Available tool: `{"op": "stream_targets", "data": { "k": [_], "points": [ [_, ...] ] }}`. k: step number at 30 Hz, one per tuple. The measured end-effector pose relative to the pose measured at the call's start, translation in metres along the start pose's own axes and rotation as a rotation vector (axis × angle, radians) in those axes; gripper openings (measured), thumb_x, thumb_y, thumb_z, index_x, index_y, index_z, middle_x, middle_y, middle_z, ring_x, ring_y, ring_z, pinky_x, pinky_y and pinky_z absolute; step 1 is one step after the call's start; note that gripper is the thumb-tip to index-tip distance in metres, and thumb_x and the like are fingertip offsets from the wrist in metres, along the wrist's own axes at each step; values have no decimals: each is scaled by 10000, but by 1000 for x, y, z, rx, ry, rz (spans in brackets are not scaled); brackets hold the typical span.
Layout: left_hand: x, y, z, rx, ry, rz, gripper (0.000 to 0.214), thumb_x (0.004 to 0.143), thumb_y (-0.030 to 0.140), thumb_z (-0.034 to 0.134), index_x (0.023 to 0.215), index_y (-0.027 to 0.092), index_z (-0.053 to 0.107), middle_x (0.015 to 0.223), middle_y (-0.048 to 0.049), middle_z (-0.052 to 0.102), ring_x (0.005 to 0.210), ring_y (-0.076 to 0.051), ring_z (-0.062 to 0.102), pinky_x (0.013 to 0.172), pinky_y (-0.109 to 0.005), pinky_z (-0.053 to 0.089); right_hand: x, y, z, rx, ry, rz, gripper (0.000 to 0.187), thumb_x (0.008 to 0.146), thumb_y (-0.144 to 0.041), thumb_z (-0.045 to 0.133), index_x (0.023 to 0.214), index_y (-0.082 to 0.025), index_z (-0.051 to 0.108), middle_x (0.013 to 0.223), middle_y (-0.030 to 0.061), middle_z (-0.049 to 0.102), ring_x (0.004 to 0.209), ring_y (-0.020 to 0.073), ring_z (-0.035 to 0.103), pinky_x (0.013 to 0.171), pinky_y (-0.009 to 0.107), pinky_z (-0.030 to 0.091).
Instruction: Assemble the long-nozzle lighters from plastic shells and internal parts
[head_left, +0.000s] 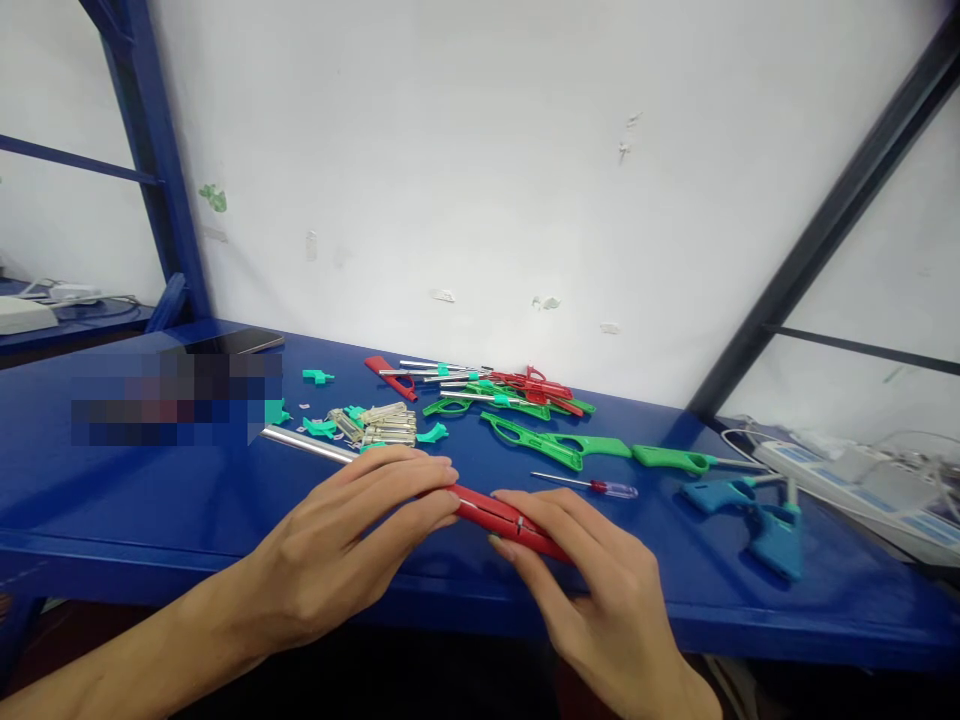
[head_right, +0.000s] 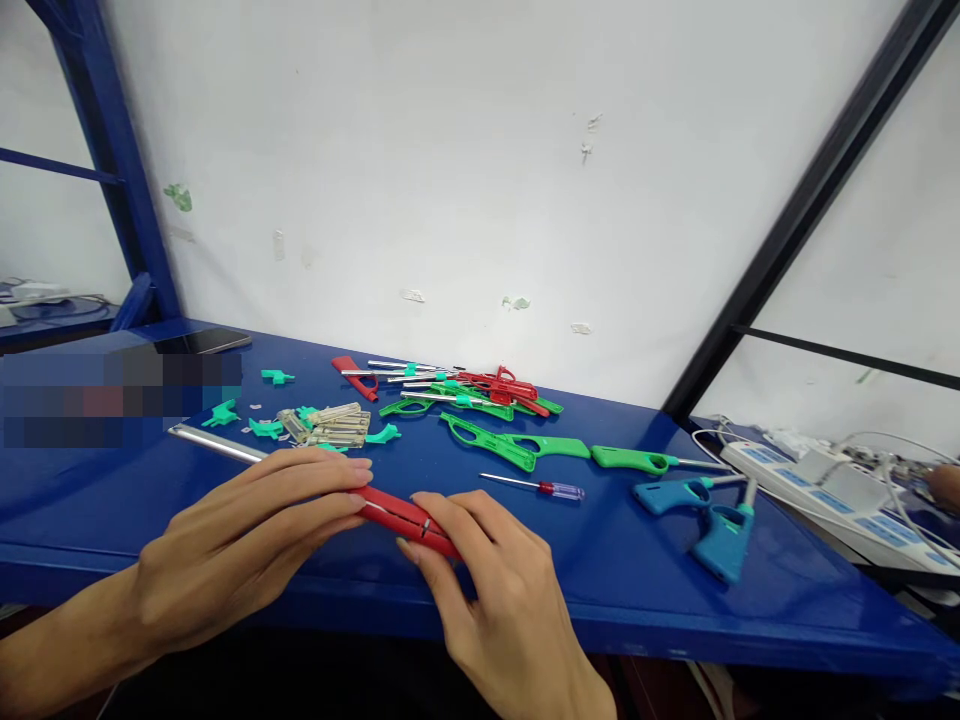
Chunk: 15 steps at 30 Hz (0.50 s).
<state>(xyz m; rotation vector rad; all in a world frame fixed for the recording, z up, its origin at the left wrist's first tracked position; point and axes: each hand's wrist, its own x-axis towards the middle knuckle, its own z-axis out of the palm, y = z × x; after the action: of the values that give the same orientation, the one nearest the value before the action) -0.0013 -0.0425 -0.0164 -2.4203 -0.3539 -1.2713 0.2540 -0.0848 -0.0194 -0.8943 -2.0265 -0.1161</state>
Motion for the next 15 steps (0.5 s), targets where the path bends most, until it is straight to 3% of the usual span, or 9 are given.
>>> {"op": "stream_targets", "data": {
  "k": [15],
  "points": [
    [5,1,-6,-28,1,2,264,1025,-42,527,1240,37,657,1235,-157,673,1192,-214,625,1101,-374,505,-1,-7,-2,-202,73,-99,242,1065,-233,606,1290,-180,677,1083,65,802,915,177,784,823,266,612]
  ]
}}
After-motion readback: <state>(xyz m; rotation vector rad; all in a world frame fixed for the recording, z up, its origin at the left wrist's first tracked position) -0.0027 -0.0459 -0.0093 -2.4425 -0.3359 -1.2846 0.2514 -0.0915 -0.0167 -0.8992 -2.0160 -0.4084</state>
